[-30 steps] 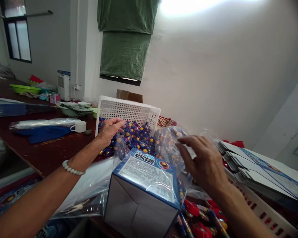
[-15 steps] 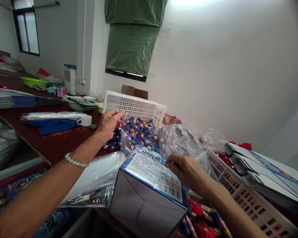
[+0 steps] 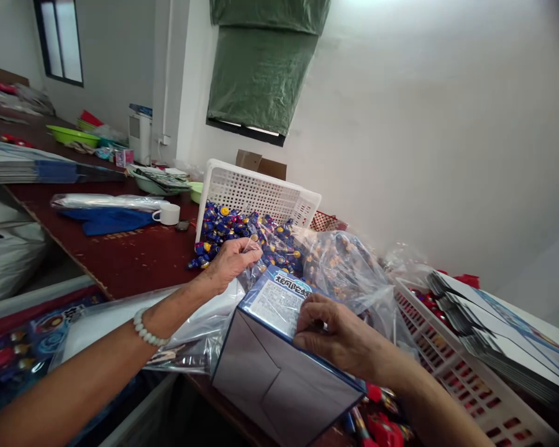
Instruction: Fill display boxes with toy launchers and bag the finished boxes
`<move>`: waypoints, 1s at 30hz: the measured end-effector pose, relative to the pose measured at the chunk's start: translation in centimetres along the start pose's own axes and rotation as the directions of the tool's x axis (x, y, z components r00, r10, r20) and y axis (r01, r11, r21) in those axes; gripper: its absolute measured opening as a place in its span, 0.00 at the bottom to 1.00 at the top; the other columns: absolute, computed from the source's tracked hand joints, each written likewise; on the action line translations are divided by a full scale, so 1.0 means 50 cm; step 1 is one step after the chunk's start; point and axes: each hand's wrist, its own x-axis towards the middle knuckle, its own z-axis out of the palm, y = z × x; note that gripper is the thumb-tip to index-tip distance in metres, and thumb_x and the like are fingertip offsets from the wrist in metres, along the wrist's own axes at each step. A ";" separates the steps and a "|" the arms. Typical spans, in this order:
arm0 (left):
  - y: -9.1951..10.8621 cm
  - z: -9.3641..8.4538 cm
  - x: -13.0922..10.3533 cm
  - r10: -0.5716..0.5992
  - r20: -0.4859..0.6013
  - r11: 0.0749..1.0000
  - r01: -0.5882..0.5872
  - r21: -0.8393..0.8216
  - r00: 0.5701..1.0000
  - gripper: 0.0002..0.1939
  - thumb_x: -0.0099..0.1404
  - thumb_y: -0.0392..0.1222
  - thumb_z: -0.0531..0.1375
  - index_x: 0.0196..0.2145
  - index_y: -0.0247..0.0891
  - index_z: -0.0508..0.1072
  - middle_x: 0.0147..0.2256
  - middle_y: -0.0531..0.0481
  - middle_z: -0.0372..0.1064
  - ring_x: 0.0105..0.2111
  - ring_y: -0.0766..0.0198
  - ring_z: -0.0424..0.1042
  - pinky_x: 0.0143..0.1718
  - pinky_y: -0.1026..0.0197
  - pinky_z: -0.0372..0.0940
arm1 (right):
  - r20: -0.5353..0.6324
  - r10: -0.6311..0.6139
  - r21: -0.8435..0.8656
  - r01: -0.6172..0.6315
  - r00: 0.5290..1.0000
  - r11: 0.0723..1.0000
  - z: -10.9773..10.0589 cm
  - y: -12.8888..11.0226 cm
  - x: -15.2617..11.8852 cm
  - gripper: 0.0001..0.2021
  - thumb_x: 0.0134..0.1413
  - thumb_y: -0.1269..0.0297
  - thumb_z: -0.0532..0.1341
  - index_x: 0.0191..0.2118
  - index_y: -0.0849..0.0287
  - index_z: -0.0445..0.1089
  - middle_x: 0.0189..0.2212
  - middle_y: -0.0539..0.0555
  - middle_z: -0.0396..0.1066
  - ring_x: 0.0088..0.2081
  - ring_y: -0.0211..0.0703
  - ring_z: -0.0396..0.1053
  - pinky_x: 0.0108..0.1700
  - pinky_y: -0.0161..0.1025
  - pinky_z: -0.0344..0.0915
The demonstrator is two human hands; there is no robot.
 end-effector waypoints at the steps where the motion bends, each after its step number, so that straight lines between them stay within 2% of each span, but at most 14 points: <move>1: -0.004 -0.003 0.000 0.011 -0.008 1.000 -0.011 0.004 1.000 0.14 0.50 0.49 0.63 0.24 0.36 0.68 0.23 0.54 0.62 0.22 0.69 0.60 0.23 0.66 0.55 | -0.060 -0.035 -0.034 0.033 0.998 0.999 0.006 -0.002 -0.005 0.07 0.57 0.61 0.61 0.36 0.57 0.72 0.43 0.55 0.68 0.43 0.43 0.67 0.44 0.39 0.64; 3: -0.012 -0.015 -0.002 0.032 -0.030 0.999 -0.031 0.025 0.999 0.12 0.51 0.48 0.62 0.24 0.36 0.68 0.24 0.54 0.62 0.23 0.68 0.60 0.24 0.65 0.55 | -0.192 -0.042 -0.157 0.012 0.980 0.988 0.014 0.001 -0.018 0.20 0.54 0.53 0.64 0.50 0.58 0.68 0.57 0.61 0.59 0.56 0.54 0.58 0.56 0.50 0.58; 5: -0.013 -0.033 -0.013 0.048 -0.080 0.998 -0.043 0.055 0.996 0.12 0.51 0.46 0.62 0.31 0.36 0.70 0.27 0.53 0.64 0.25 0.67 0.62 0.25 0.64 0.57 | -0.257 0.052 -0.243 -0.117 0.965 0.963 0.015 0.012 -0.033 0.37 0.50 0.45 0.64 0.60 0.60 0.57 0.59 0.65 0.55 0.59 0.60 0.54 0.57 0.56 0.55; 8: 0.004 -0.051 -0.057 0.229 -0.242 0.961 -0.180 0.208 0.943 0.18 0.54 0.44 0.62 0.43 0.39 0.67 0.37 0.49 0.66 0.32 0.62 0.66 0.33 0.60 0.63 | -0.181 0.233 -0.201 -0.268 0.956 0.942 0.007 0.026 -0.055 0.38 0.50 0.40 0.63 0.59 0.60 0.56 0.43 0.60 0.69 0.42 0.54 0.67 0.43 0.49 0.62; 10: 0.028 -0.049 -0.099 0.556 -0.262 0.799 -0.421 0.429 0.789 0.19 0.57 0.40 0.60 0.47 0.41 0.65 0.43 0.47 0.66 0.41 0.57 0.68 0.43 0.55 0.64 | -0.072 0.273 -0.099 -0.279 0.959 0.955 0.004 0.026 -0.063 0.26 0.52 0.45 0.63 0.50 0.58 0.64 0.28 0.50 0.68 0.28 0.44 0.65 0.31 0.40 0.59; 11: 0.040 -0.043 -0.119 0.709 -0.163 0.652 -0.550 0.521 0.686 0.20 0.58 0.38 0.59 0.49 0.43 0.65 0.46 0.46 0.66 0.46 0.55 0.67 0.48 0.53 0.63 | -0.034 0.263 -0.052 -0.265 0.964 0.963 0.004 0.023 -0.066 0.18 0.54 0.49 0.63 0.43 0.58 0.67 0.23 0.48 0.66 0.25 0.41 0.63 0.28 0.37 0.55; 12: 0.051 -0.033 -0.136 0.804 -0.006 0.493 -0.661 0.566 0.595 0.21 0.59 0.37 0.58 0.51 0.44 0.64 0.48 0.45 0.66 0.49 0.54 0.66 0.52 0.50 0.61 | -0.020 0.236 -0.018 -0.236 0.972 0.972 0.007 0.017 -0.066 0.11 0.55 0.54 0.63 0.37 0.57 0.68 0.22 0.47 0.64 0.25 0.39 0.61 0.27 0.36 0.53; 14: 0.062 -0.009 -0.153 0.786 0.354 0.281 -0.802 0.526 0.507 0.23 0.61 0.41 0.57 0.55 0.45 0.62 0.51 0.44 0.66 0.55 0.50 0.62 0.58 0.45 0.53 | -0.046 0.152 0.002 -0.152 0.987 0.988 0.016 0.006 -0.065 0.06 0.55 0.63 0.62 0.29 0.58 0.68 0.25 0.49 0.66 0.28 0.39 0.63 0.29 0.35 0.56; 15: 0.061 0.003 -0.152 0.712 0.492 0.239 -0.831 0.502 0.502 0.24 0.63 0.46 0.56 0.57 0.45 0.61 0.53 0.42 0.66 0.57 0.48 0.60 0.60 0.42 0.48 | -0.074 0.095 -0.004 -0.096 0.993 0.995 0.022 0.002 -0.065 0.06 0.55 0.65 0.62 0.28 0.58 0.68 0.29 0.50 0.67 0.32 0.40 0.65 0.33 0.36 0.59; 17: 0.050 0.020 -0.133 0.572 0.612 0.207 -0.818 0.537 0.546 0.30 0.65 0.59 0.53 0.60 0.42 0.60 0.56 0.39 0.64 0.58 0.44 0.59 0.60 0.37 0.39 | -0.148 -0.013 -0.030 0.009 0.989 1.000 0.032 0.001 -0.064 0.05 0.56 0.62 0.62 0.31 0.57 0.69 0.40 0.53 0.68 0.43 0.44 0.66 0.44 0.41 0.62; 20: 0.032 0.018 -0.085 0.456 0.623 0.160 -0.747 0.646 0.636 0.34 0.65 0.66 0.46 0.57 0.38 0.64 0.47 0.39 0.70 0.47 0.47 0.67 0.57 0.38 0.41 | -0.282 -0.049 -0.150 0.007 0.958 0.989 0.036 0.024 -0.070 0.19 0.56 0.48 0.61 0.47 0.55 0.68 0.56 0.60 0.60 0.57 0.55 0.58 0.56 0.52 0.58; 22: 0.031 0.002 -0.065 0.399 0.640 0.123 -0.730 0.672 0.657 0.32 0.66 0.65 0.45 0.48 0.37 0.71 0.35 0.43 0.72 0.39 0.51 0.68 0.53 0.42 0.46 | -0.296 0.014 -0.253 -0.092 0.955 0.963 0.030 0.045 -0.080 0.32 0.54 0.41 0.59 0.59 0.54 0.59 0.60 0.62 0.55 0.60 0.60 0.53 0.57 0.58 0.55; 27: 0.050 -0.050 -0.078 0.357 0.680 0.217 -0.765 0.607 0.641 0.27 0.55 0.68 0.59 0.30 0.39 0.73 0.24 0.50 0.68 0.31 0.57 0.64 0.46 0.50 0.49 | -0.224 0.141 -0.409 -0.225 0.964 0.885 0.007 0.068 -0.110 0.42 0.48 0.35 0.60 0.65 0.50 0.50 0.56 0.62 0.60 0.54 0.64 0.61 0.50 0.62 0.58; 30: 0.047 -0.079 -0.104 0.360 0.669 0.302 -0.760 0.576 0.650 0.16 0.52 0.55 0.66 0.29 0.40 0.71 0.22 0.56 0.65 0.29 0.62 0.63 0.47 0.52 0.48 | -0.213 0.191 -0.417 -0.266 0.958 0.869 0.013 0.064 -0.127 0.38 0.44 0.45 0.69 0.59 0.54 0.58 0.45 0.59 0.69 0.43 0.57 0.68 0.42 0.53 0.63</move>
